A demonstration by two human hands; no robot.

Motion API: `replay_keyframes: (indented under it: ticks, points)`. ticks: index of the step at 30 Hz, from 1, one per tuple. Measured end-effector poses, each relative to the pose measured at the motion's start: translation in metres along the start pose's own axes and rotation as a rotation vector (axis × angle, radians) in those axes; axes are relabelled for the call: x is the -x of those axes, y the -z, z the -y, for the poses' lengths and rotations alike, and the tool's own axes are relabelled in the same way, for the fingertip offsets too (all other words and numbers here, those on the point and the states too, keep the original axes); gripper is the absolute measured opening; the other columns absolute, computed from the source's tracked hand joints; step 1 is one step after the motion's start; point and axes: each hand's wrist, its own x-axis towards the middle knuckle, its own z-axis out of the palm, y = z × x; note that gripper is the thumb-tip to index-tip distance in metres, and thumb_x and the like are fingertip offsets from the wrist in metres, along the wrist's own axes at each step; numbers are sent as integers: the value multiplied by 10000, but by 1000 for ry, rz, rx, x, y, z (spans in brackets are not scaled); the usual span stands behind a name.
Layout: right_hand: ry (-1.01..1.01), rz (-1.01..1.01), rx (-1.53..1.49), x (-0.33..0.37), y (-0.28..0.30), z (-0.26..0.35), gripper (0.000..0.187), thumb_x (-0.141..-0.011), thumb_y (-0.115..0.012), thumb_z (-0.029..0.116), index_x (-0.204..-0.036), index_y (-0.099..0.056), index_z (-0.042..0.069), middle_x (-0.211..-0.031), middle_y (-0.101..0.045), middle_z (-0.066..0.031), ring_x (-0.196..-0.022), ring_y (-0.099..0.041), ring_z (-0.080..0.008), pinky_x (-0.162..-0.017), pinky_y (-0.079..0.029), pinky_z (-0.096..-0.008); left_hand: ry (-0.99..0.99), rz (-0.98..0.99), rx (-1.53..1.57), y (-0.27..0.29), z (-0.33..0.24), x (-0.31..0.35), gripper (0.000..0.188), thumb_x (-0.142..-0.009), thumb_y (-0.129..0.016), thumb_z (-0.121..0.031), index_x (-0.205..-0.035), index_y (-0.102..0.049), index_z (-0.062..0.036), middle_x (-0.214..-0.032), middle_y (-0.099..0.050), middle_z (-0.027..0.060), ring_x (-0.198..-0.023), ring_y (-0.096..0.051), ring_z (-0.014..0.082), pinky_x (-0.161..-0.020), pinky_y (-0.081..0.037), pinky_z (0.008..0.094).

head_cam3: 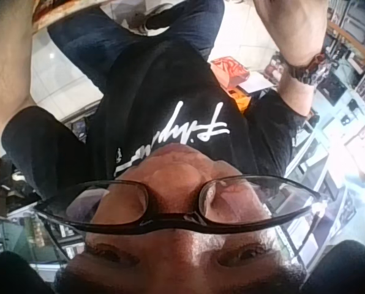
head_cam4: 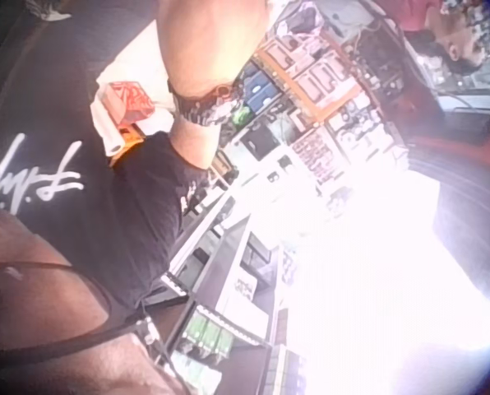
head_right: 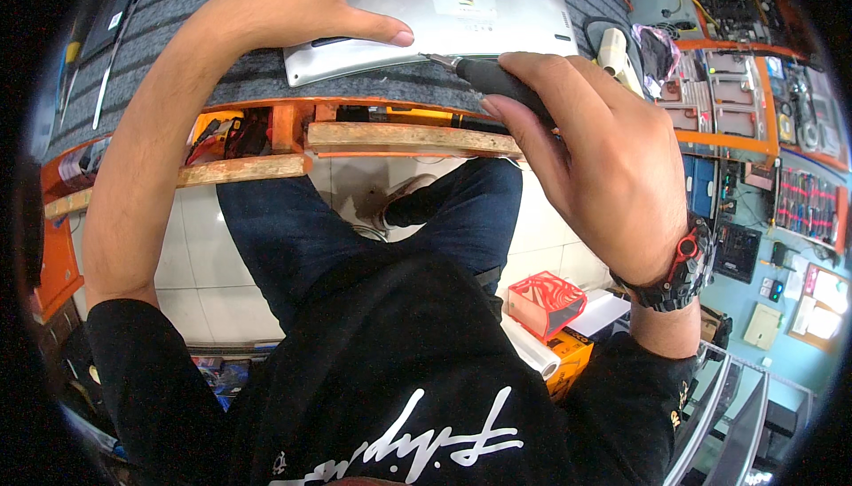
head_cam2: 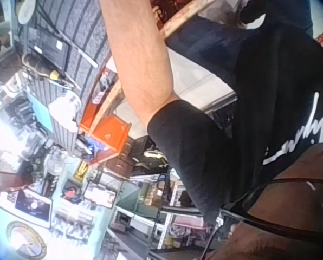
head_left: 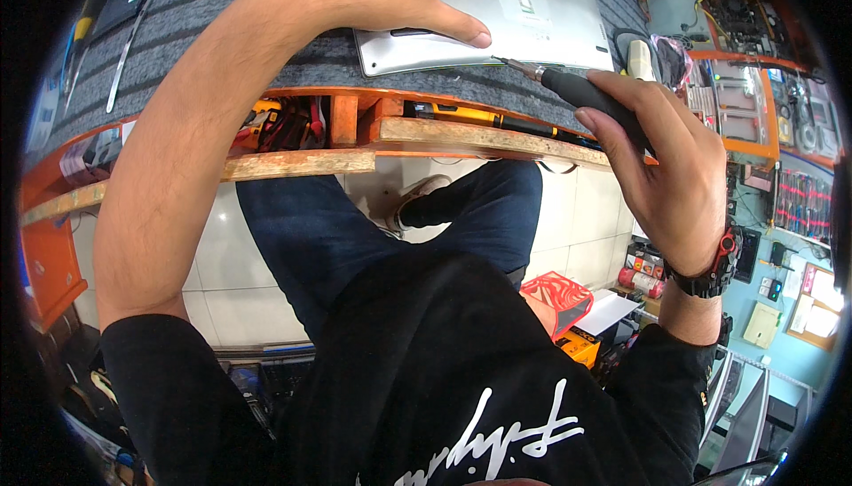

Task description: The person uses a manual screwdriver to remove multiple screws from the bottom cover of a silver laptop. The screws are removed one by one and placed on the workbench. The laptop remains closed and on the table throughout the clip.

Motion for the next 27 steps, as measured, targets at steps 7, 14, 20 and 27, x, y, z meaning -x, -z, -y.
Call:
replay_keyframes:
  ticks: [7,14,20,27]
  points:
    - [9,173,268,-11,15,2,244,-928,-810,140,-1140,-731,51,-921,-729,-149,-732,-699,-319,-628,-517,-402,59,52,12,7,-11,-2,750,-932,-769,-498,-1445,-606,25,-1567,-493,259,-1476,-435,396,-1238,-373,467]
    - [108,218,347,-19,25,12,254,-947,-782,155,-1178,-699,86,-853,-703,-123,-721,-671,-344,-637,-500,-424,126,70,-30,21,-36,11,764,-939,-761,-510,-1468,-589,14,-1585,-476,250,-1489,-425,381,-1245,-371,470]
    - [123,164,315,-19,22,12,233,-937,-793,191,-1125,-722,73,-845,-708,-120,-704,-672,-335,-628,-507,-418,105,108,22,23,-30,2,763,-939,-761,-506,-1470,-589,14,-1589,-473,247,-1491,-423,380,-1251,-368,468]
    - [-10,314,475,-19,23,9,241,-931,-783,151,-1145,-709,67,-934,-724,-132,-776,-692,-342,-663,-522,-421,112,66,-44,21,-37,9,765,-936,-766,-505,-1467,-591,17,-1594,-468,247,-1499,-414,380,-1250,-370,470]
